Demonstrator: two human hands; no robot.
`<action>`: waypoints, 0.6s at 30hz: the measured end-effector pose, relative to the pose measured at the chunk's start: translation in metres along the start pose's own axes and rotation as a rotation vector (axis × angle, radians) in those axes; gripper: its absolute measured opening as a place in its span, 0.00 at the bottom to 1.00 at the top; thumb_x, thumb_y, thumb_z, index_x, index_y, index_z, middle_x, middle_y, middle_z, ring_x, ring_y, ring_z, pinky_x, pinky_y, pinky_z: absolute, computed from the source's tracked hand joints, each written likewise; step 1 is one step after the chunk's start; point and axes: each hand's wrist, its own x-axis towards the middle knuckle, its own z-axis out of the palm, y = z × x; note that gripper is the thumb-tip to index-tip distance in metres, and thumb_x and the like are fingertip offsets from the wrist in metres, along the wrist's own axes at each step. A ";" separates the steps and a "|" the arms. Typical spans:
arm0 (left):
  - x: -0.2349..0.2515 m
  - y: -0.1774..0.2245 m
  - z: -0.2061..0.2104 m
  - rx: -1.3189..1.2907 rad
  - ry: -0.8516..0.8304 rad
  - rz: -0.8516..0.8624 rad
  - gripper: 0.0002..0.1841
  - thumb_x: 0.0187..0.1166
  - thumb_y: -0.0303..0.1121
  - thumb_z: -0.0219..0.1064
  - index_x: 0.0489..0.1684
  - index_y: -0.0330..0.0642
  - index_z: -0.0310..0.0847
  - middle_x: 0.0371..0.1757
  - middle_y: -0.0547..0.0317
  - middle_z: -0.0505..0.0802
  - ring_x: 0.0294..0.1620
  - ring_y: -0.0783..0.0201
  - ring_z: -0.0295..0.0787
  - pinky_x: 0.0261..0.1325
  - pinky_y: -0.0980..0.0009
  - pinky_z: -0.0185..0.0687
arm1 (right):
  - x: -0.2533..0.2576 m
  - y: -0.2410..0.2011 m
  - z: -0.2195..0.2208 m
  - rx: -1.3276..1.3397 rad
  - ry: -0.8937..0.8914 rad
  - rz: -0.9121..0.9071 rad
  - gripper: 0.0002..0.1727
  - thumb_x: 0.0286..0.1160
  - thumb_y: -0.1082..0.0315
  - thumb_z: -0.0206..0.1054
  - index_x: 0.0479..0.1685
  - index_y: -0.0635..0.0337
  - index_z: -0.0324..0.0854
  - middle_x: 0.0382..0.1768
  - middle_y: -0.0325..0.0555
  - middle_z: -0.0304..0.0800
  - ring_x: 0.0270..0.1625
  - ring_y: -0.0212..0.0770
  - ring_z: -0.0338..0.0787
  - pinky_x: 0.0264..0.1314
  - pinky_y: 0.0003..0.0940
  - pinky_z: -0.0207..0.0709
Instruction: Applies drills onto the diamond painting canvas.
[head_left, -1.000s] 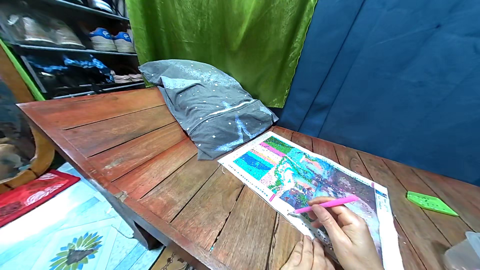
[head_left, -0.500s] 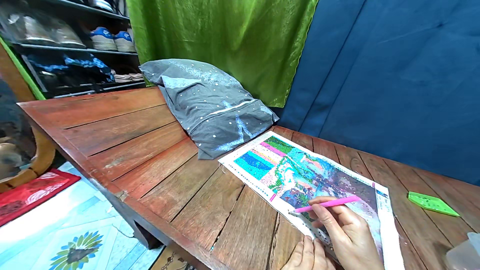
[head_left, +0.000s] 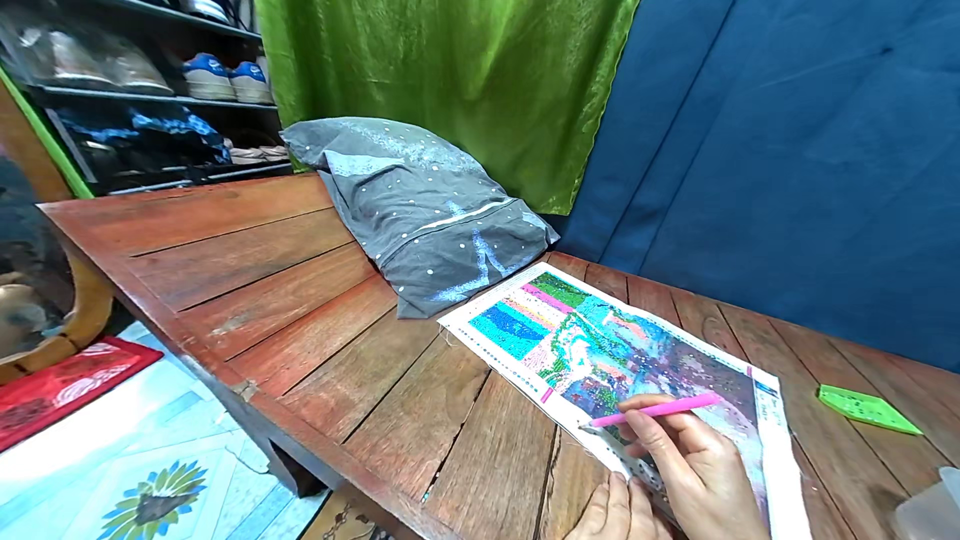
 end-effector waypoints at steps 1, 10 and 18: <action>0.000 0.000 0.000 0.003 0.000 0.002 0.23 0.84 0.33 0.56 0.66 0.20 0.82 0.72 0.29 0.86 0.75 0.37 0.84 0.77 0.53 0.77 | 0.000 0.000 0.000 0.004 -0.001 -0.002 0.14 0.83 0.68 0.59 0.44 0.70 0.87 0.38 0.43 0.93 0.35 0.20 0.90 0.39 0.15 0.84; 0.000 0.000 -0.001 0.018 0.008 0.013 0.22 0.84 0.33 0.57 0.63 0.20 0.83 0.70 0.29 0.87 0.74 0.37 0.85 0.76 0.53 0.78 | 0.000 0.004 0.001 -0.021 -0.014 -0.081 0.14 0.81 0.69 0.61 0.40 0.70 0.88 0.41 0.46 0.94 0.37 0.21 0.90 0.42 0.15 0.84; 0.001 0.000 -0.002 0.028 -0.002 0.020 0.22 0.84 0.33 0.56 0.64 0.20 0.82 0.70 0.29 0.87 0.74 0.37 0.85 0.77 0.54 0.77 | 0.001 0.001 0.001 0.003 -0.010 -0.067 0.13 0.82 0.70 0.60 0.42 0.72 0.88 0.40 0.45 0.93 0.36 0.20 0.90 0.41 0.15 0.84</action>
